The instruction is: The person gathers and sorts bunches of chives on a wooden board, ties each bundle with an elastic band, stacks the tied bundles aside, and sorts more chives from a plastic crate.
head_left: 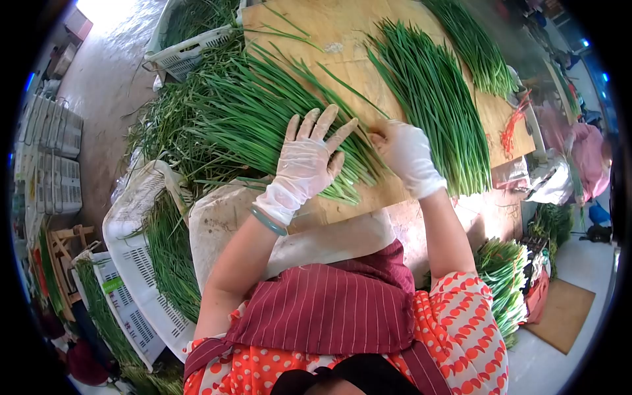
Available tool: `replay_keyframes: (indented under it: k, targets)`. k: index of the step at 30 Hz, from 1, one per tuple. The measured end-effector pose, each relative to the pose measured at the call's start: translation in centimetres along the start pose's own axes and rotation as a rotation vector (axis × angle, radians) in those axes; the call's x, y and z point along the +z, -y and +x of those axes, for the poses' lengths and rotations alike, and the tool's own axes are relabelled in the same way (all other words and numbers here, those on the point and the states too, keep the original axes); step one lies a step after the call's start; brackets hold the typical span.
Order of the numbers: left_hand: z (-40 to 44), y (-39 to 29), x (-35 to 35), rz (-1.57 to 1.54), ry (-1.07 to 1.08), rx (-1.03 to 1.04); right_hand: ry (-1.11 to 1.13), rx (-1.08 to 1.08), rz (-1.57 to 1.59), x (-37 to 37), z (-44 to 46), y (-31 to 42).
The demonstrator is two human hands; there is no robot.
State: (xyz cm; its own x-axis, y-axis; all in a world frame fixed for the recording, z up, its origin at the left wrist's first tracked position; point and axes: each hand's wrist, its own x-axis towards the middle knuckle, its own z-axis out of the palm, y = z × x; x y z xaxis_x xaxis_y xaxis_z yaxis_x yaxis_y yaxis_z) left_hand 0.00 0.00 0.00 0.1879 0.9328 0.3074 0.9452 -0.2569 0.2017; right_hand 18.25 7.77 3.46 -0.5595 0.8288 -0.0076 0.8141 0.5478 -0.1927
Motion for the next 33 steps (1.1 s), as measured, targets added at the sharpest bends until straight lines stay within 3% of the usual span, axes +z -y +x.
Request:
replay_keyframes:
  k: [2,3,5,6,7,9,11,13,15,19,21,23,27,31,33]
  targets:
    - [0.0,0.1,0.0,-0.004,-0.070,-0.002,-0.248,0.089,0.128,-0.9,-0.7,0.6]
    - [-0.4,-1.7,0.5,-0.076,-0.072,-0.037,-0.190,0.090,0.073,-2.5,-2.3,0.4]
    - [-0.3,-0.6,0.1,-0.043,-0.094,0.001,0.171,0.169,-0.116,-2.6,-2.3,1.3]
    - [-0.1,0.1,0.1,-0.019,-0.096,0.013,0.088,0.018,-0.206,-1.2,-1.9,1.5]
    - [-0.2,0.4,0.1,-0.004,-0.096,0.011,0.080,0.010,-0.196,-0.6,-2.0,1.7]
    - [-0.3,0.3,0.4,-0.028,-0.070,-0.002,-0.047,-0.036,0.056,-0.6,-2.6,3.3]
    - [-0.3,0.4,0.3,-0.016,-0.069,-0.013,0.017,-0.028,0.072,0.8,-2.8,4.9]
    - [-0.2,0.6,0.7,-0.027,-0.126,-0.039,-0.081,-0.096,0.085,1.7,-2.9,7.1]
    - [-0.4,0.7,0.3,-0.119,-0.166,-0.065,-0.046,-0.114,-0.060,2.7,-2.5,8.4]
    - [-0.6,1.2,0.1,-0.360,-0.270,-0.094,-0.118,-0.038,0.081,3.7,-1.5,8.2]
    - [-0.6,1.9,-0.2,-0.431,-0.317,-0.099,0.086,0.087,0.142,2.2,-1.2,8.3]
    - [-0.3,2.6,-0.7,-0.618,-0.419,-0.119,0.050,0.049,0.162,1.2,-1.5,8.5]
    - [2.0,8.2,-3.7,-0.436,-0.599,-0.256,0.123,0.097,0.067,1.3,-0.9,8.4]
    - [7.0,16.0,-4.6,-0.356,-0.514,-0.564,0.066,0.082,0.082,1.1,-0.9,9.0]
    - [9.7,19.6,-3.2,-0.290,-0.493,-0.554,0.064,0.112,0.118,0.6,-1.0,9.5]
